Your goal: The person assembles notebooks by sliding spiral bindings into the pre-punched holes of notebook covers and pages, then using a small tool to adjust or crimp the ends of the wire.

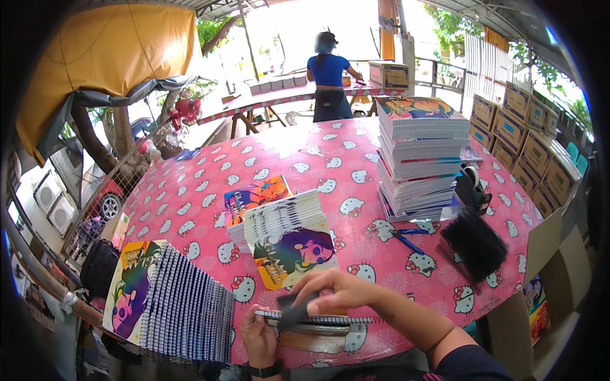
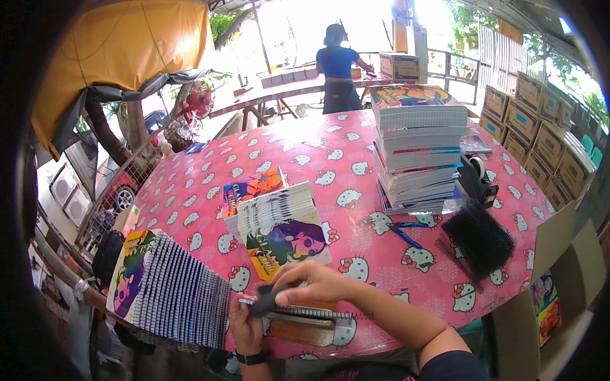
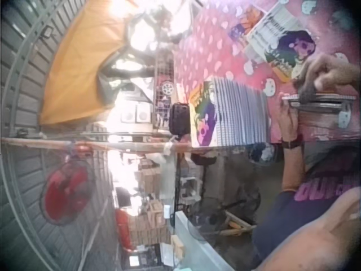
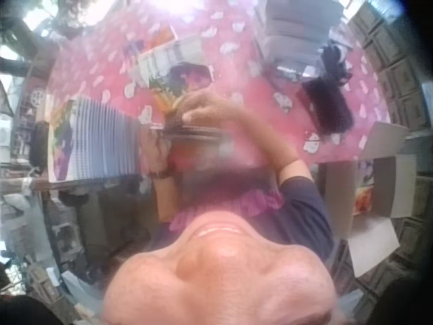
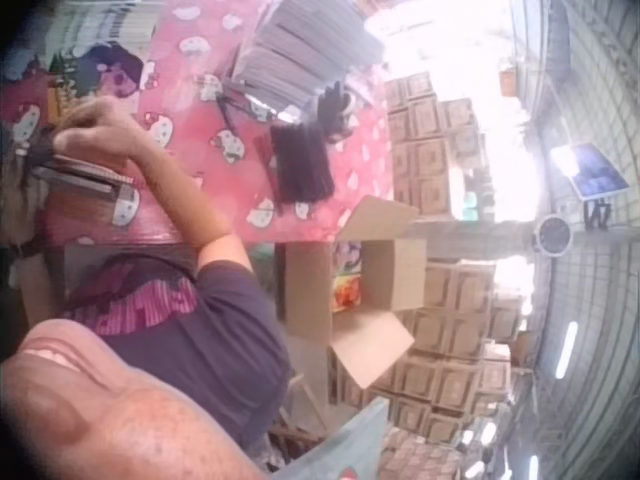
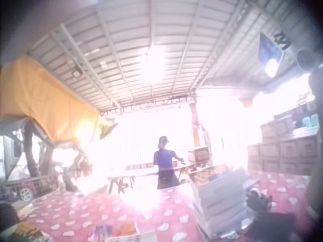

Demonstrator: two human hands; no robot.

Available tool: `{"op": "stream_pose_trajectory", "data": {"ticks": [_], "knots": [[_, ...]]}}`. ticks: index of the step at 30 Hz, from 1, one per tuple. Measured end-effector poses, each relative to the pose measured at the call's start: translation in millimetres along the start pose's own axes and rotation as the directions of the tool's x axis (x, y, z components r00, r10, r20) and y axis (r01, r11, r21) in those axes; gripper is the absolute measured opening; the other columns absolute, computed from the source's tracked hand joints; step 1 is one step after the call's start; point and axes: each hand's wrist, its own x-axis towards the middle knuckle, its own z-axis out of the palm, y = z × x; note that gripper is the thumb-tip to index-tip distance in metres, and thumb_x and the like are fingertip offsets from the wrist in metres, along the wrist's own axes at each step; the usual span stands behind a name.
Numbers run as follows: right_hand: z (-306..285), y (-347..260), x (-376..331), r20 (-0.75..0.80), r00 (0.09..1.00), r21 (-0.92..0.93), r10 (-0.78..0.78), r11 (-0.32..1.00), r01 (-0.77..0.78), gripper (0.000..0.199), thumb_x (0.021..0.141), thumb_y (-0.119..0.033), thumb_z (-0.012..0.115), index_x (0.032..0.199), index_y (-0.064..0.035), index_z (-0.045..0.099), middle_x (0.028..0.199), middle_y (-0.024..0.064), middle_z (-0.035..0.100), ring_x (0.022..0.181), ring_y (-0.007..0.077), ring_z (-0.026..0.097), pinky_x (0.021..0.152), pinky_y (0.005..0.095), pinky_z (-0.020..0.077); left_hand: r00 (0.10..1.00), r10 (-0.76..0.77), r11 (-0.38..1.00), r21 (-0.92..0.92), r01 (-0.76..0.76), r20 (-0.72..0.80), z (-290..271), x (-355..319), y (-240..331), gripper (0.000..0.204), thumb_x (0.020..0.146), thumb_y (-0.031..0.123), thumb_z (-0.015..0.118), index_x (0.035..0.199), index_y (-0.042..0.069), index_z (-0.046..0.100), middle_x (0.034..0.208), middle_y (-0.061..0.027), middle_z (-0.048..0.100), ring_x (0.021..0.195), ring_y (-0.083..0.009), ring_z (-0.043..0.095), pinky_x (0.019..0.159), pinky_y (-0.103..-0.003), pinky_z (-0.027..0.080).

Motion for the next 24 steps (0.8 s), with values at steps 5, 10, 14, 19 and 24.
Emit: {"op": "stream_pose_trajectory", "data": {"ticks": [5, 10, 14, 19, 24], "knots": [[-6.0, 27.4, -8.7, -0.25, 0.966, -0.583, 0.061, 0.787, -0.201, 0.046, 0.073, -0.043, 0.076, 0.095, -0.0026, 0.071, 0.108, 0.0183, 0.062, 0.103, 0.0313, 0.058, 0.089, 0.0394, 0.0462, 0.988, -0.035, 0.998, 0.054, 0.044, -0.15, 3.0, -0.4, 0.9, 0.027, 0.09, 0.003, 0.059, 0.116, -0.003, 0.059, 0.105, -0.011, 0.062, 0.096, -0.017, 0.059, 0.091, -0.032, 0.047], [-37.0, 44.5, -84.8, -0.53, 0.847, -0.659, 0.049, 0.604, -0.448, 0.047, 0.069, -0.037, 0.079, 0.104, -0.0073, 0.069, 0.118, 0.0182, 0.059, 0.105, 0.0331, 0.057, 0.093, 0.0383, 0.0442, 0.998, -0.004, 0.878, 0.478, 0.036, -0.067, 11.1, 7.0, 4.4, 0.023, 0.089, 0.006, 0.061, 0.11, -0.001, 0.062, 0.095, -0.0035, 0.062, 0.085, -0.0082, 0.055, 0.075, -0.022, 0.043], [-55.3, 56.7, -133.1, -0.508, 0.859, -0.782, 0.064, 0.386, -0.49, 0.045, 0.072, -0.028, 0.078, 0.109, -0.0068, 0.065, 0.118, 0.0172, 0.059, 0.105, 0.0323, 0.058, 0.092, 0.038, 0.0448, 0.994, 0.01, 0.733, 0.675, -0.083, 0.111, 37.2, 12.7, 18.0, 0.018, 0.083, 0.005, 0.067, 0.099, -0.003, 0.067, 0.091, -0.0022, 0.06, 0.079, -0.0076, 0.051, 0.067, -0.02, 0.037], [-4.6, -60.8, -74.7, -0.482, 0.875, -0.479, -0.048, 0.851, -0.217, 0.037, 0.074, -0.013, 0.075, 0.108, -0.0049, 0.063, 0.103, 0.0128, 0.064, 0.092, 0.0256, 0.062, 0.078, 0.034, 0.05, 0.941, -0.003, 0.559, 0.781, -0.28, 0.339, 104.9, 21.8, 22.0, 0.015, 0.081, -0.002, 0.066, 0.096, -0.002, 0.067, 0.091, -0.0063, 0.063, 0.08, -0.0092, 0.056, 0.067, -0.022, 0.043], [26.2, -62.8, -52.1, -0.474, 0.865, -0.521, -0.165, 0.845, -0.124, 0.032, 0.075, -0.006, 0.073, 0.106, -0.0043, 0.064, 0.091, 0.0125, 0.065, 0.081, 0.0271, 0.064, 0.071, 0.0331, 0.0514, 0.964, -0.085, 0.746, 0.657, -0.106, 0.252, 124.3, 11.8, 21.0, 0.02, 0.08, -0.005, 0.069, 0.1, -0.005, 0.064, 0.093, -0.0077, 0.062, 0.087, -0.0122, 0.061, 0.076, -0.023, 0.048]]}}
